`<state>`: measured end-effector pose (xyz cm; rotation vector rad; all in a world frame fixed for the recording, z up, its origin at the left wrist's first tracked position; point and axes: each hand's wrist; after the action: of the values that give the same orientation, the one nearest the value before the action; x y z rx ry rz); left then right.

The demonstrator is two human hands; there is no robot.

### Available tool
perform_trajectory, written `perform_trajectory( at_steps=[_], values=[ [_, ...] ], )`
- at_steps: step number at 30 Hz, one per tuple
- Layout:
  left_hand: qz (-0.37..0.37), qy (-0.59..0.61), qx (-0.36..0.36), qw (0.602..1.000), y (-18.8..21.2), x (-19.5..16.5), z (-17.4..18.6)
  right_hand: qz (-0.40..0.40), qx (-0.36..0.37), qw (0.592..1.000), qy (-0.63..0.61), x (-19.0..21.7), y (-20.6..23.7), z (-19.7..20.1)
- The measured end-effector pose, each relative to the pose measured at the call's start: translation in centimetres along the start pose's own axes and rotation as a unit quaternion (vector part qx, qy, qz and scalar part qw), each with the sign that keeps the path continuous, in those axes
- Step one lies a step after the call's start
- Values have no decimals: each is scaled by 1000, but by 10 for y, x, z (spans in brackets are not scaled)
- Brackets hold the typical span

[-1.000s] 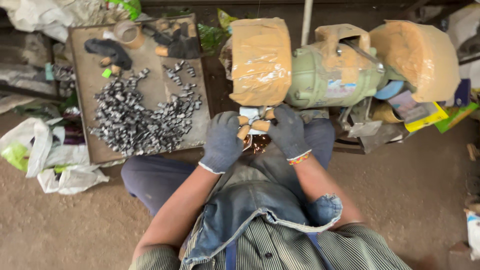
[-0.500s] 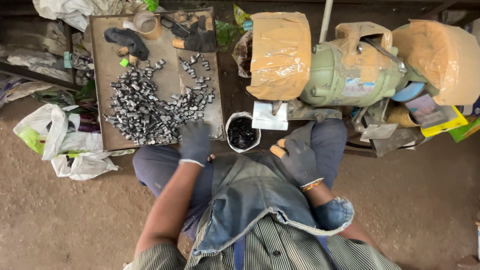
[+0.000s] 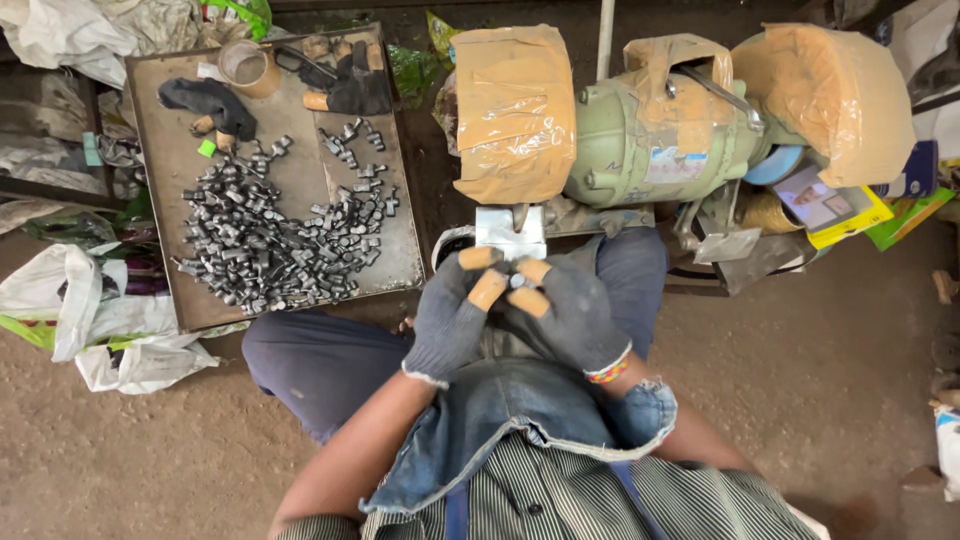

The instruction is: The person, seated on the floor at a bench grinder, holds small metal pieces against the spinning grinding wheel with both gloved hands, producing sparks, then places the ground pieces onto a tray with a large pile of similar pieces and occasionally dips pieces into a small container before continuing to grind.

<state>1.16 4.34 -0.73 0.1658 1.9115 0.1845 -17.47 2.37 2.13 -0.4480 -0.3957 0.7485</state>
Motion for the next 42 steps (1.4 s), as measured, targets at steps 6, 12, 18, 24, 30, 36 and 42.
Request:
perform_trajectory(
  at_steps=[6,12,18,24,30,36,42],
  values=[
    [-282,-416,45,863,-60,-5,14,-136,53,986,81,-25,-8,-18],
    [-274,-440,150,841,-95,-2,23,-259,38,964,-47,-40,-5,-43],
    [-276,-468,197,816,-103,4,31,-194,47,978,-66,-59,-4,-47],
    [-285,-451,182,826,-99,3,32,-187,51,978,-72,-65,-7,-54],
    [-275,-457,183,826,-98,-6,41,-199,68,974,-79,-67,-14,-58],
    [-300,-459,100,830,-73,3,31,-208,48,975,-67,-62,-13,-59],
    [-223,-485,1,846,-42,28,23,-237,11,966,-106,-50,-7,-57]
  ],
)
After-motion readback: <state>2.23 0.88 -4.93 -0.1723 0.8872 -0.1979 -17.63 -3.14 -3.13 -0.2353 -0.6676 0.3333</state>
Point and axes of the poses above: each hand's wrist, its own y-axis away from the middle knuckle, its own z-axis out of the back of the hand, x = y × z, and after that the axes turned 6 degrees about y, right-handed
